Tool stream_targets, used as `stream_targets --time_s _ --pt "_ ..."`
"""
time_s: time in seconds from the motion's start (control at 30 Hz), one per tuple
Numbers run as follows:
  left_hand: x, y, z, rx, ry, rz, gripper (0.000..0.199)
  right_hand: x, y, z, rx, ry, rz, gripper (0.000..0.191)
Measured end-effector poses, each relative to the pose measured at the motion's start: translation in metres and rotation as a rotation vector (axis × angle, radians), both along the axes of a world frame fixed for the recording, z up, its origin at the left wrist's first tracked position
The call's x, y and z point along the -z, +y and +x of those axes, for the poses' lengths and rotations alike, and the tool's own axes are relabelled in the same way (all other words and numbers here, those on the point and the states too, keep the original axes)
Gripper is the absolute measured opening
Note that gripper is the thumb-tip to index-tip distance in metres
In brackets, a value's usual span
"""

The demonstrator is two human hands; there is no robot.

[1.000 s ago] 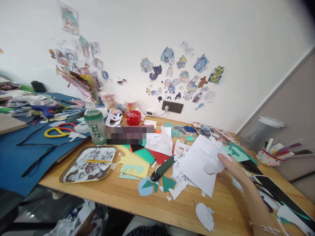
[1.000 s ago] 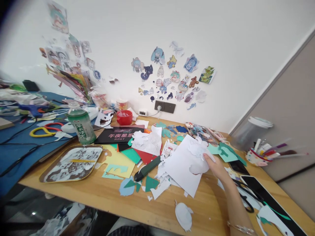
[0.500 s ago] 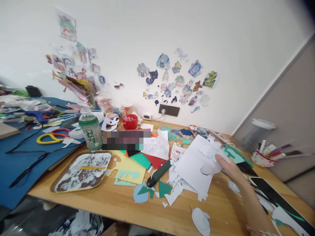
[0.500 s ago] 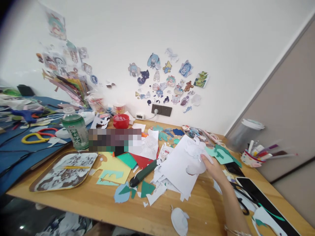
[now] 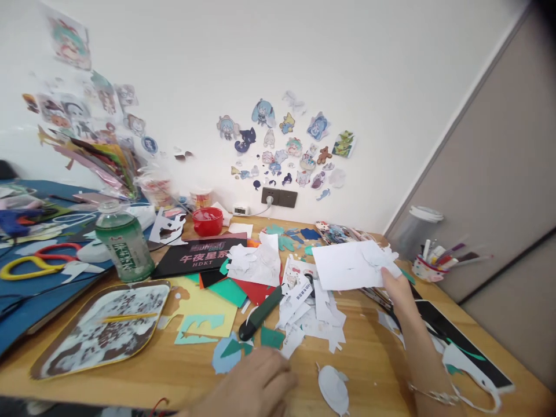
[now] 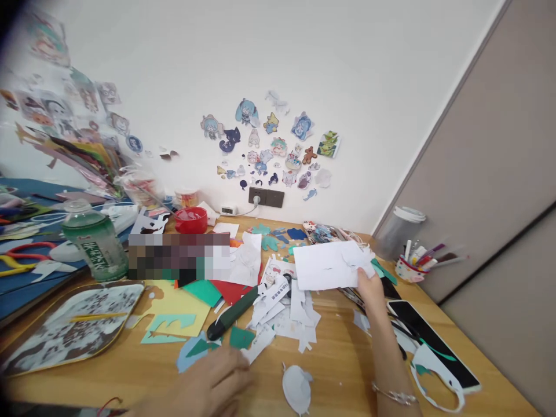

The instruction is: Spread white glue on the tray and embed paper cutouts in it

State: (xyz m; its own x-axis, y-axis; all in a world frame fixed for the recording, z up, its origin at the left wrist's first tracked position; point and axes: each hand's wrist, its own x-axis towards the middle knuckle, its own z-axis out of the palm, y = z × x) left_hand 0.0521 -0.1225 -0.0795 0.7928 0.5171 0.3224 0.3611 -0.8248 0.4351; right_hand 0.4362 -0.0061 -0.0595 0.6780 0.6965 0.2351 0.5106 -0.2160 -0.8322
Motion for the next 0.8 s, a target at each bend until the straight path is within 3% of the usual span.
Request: stream_targets --time_s 0.07,0.13,0.2,0.27,0.33,0.4,0.43,0.47,0.5,0.57,0.67,0.8 --pt "-0.006 0.006 0.025 -0.048 0.117 0.061 0.051 -0.001 -0.003 -0.001 0.065 -0.070 -0.046 0.038" --pt "0.002 0.007 0.048 -0.140 0.246 0.010 0.080 -0.005 -0.009 -0.004 0.127 -0.156 -0.077 0.063" --pt "0.021 0.005 0.066 -0.202 0.311 -0.013 0.094 -0.011 -0.022 -0.010 0.164 -0.253 -0.080 0.084" --pt "0.044 0.003 0.078 -0.200 0.280 0.062 0.090 -0.018 -0.043 -0.018 0.125 -0.331 -0.083 0.086" --pt "0.061 0.002 0.083 -0.187 0.268 0.154 0.077 -0.023 -0.074 -0.029 -0.057 -0.352 -0.137 0.071" --pt "0.069 0.003 0.083 -0.180 0.257 0.213 0.066 -0.021 -0.109 -0.045 -0.383 -0.325 -0.240 0.050" --pt "0.068 0.004 0.082 -0.173 0.245 0.215 0.064 -0.016 -0.125 -0.054 -0.662 -0.324 -0.355 0.048" --pt "0.065 0.004 0.081 -0.165 0.232 0.189 0.064 -0.008 -0.139 -0.064 -0.855 -0.315 -0.444 0.049" --pt "0.061 0.005 0.079 -0.157 0.222 0.137 0.068 0.002 -0.149 -0.074 -0.964 -0.298 -0.490 0.052" --pt "0.048 0.007 0.075 -0.152 0.210 -0.011 0.077 0.025 -0.159 -0.094 -0.989 -0.246 -0.512 0.053" --pt "0.030 0.008 0.069 -0.160 0.220 -0.227 0.080 0.053 -0.154 -0.116 -0.894 -0.258 -0.496 0.053" --pt "0.020 0.009 0.066 -0.115 0.155 -0.401 0.080 0.055 -0.146 -0.124 -0.847 -0.214 -0.436 0.035"
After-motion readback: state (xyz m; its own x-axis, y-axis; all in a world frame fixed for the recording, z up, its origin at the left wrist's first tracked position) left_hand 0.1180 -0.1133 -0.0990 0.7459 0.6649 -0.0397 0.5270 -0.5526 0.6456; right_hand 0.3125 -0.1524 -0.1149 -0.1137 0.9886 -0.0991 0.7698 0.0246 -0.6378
